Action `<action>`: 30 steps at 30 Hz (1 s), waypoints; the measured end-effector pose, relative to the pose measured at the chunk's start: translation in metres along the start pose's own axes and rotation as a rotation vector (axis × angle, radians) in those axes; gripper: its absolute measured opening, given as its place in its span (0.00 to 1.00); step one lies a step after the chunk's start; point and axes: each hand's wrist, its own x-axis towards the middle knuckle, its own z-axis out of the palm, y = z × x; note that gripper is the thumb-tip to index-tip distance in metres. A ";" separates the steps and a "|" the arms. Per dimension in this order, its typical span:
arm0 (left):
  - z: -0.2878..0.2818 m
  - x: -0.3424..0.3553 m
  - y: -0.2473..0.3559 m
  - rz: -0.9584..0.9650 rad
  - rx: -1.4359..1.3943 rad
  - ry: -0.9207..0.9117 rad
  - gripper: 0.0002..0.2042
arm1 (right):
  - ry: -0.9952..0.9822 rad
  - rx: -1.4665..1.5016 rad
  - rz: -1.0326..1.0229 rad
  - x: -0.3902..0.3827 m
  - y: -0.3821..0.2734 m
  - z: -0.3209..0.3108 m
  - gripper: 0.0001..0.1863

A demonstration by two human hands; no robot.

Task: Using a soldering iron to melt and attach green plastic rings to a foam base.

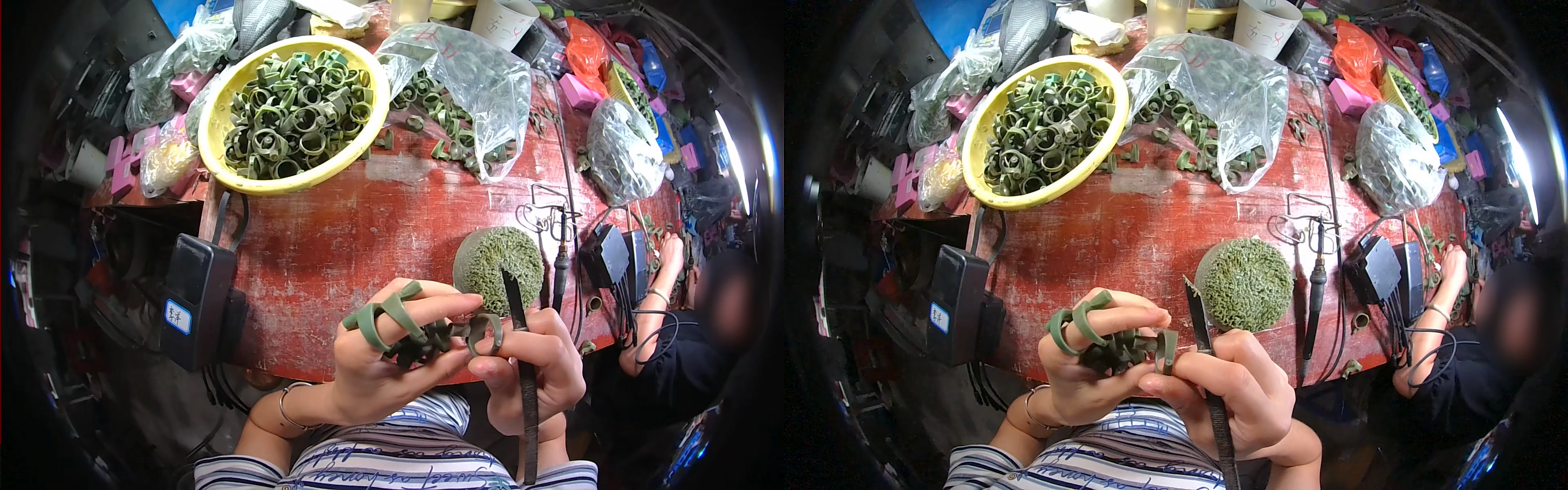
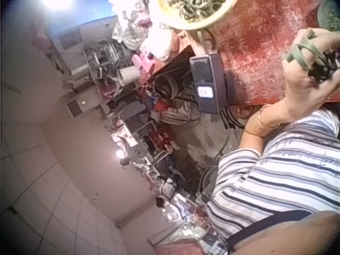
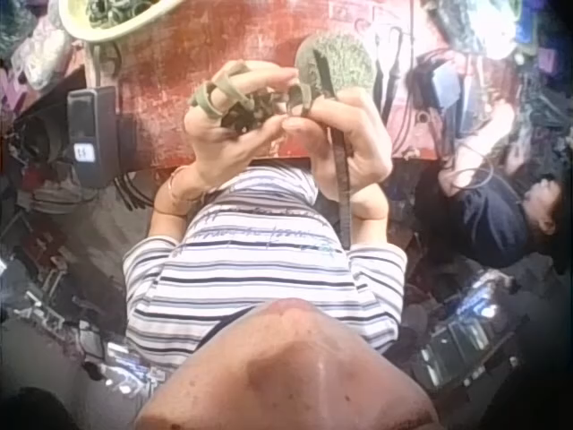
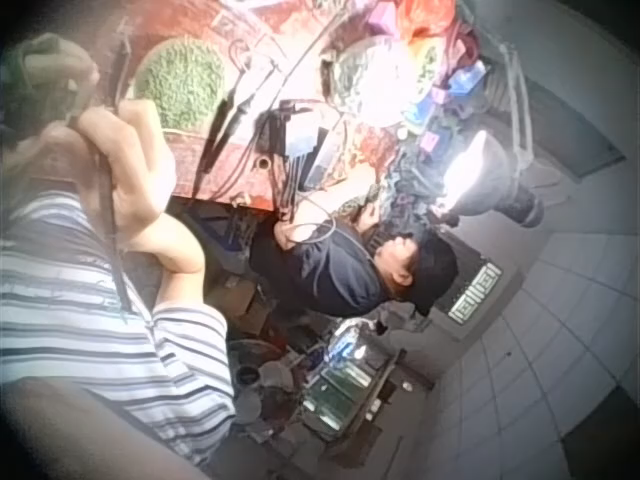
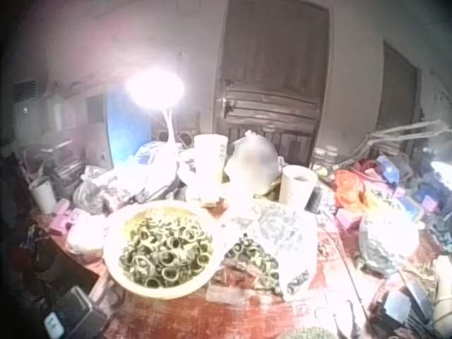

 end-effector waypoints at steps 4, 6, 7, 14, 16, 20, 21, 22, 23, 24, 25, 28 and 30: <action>0.004 0.002 -0.003 0.011 -0.043 -0.011 0.20 | 0.007 -0.077 -0.014 0.001 -0.001 -0.004 0.13; 0.005 0.003 -0.005 0.005 -0.068 -0.010 0.20 | 0.007 -0.075 -0.014 0.002 0.002 -0.004 0.12; 0.004 0.004 -0.006 -0.002 -0.077 -0.014 0.20 | 0.004 -0.070 -0.016 0.003 0.004 -0.002 0.12; 0.003 0.009 -0.007 -0.304 -0.198 0.083 0.16 | 0.144 0.114 0.208 -0.002 0.016 -0.001 0.08; -0.008 0.018 -0.005 -0.177 0.021 0.143 0.15 | 0.227 0.180 0.295 -0.007 0.019 -0.001 0.08; -0.040 0.063 -0.007 0.136 0.696 0.340 0.13 | 0.216 0.267 0.374 -0.015 0.023 0.003 0.08; -0.052 0.079 -0.020 0.254 0.836 0.452 0.10 | 0.174 0.277 0.404 -0.015 0.022 0.004 0.09; -0.056 0.095 -0.013 -0.016 0.925 0.512 0.10 | 0.154 0.314 0.417 -0.015 0.020 0.007 0.09; -0.065 0.110 -0.009 -0.093 1.046 0.560 0.11 | 0.147 0.359 0.412 -0.018 0.019 0.010 0.09; -0.076 0.124 -0.005 -0.165 1.104 0.561 0.12 | 0.119 0.371 0.406 -0.020 0.016 0.012 0.09; -0.083 0.136 -0.006 -0.160 1.186 0.540 0.14 | 0.097 0.374 0.410 -0.022 0.016 0.011 0.09; -0.102 0.160 -0.014 -0.208 1.299 0.468 0.22 | 0.107 0.394 0.429 -0.027 0.021 0.005 0.09; -0.115 0.161 -0.023 -0.123 1.333 0.481 0.23 | 0.127 0.438 0.448 -0.028 0.021 0.001 0.09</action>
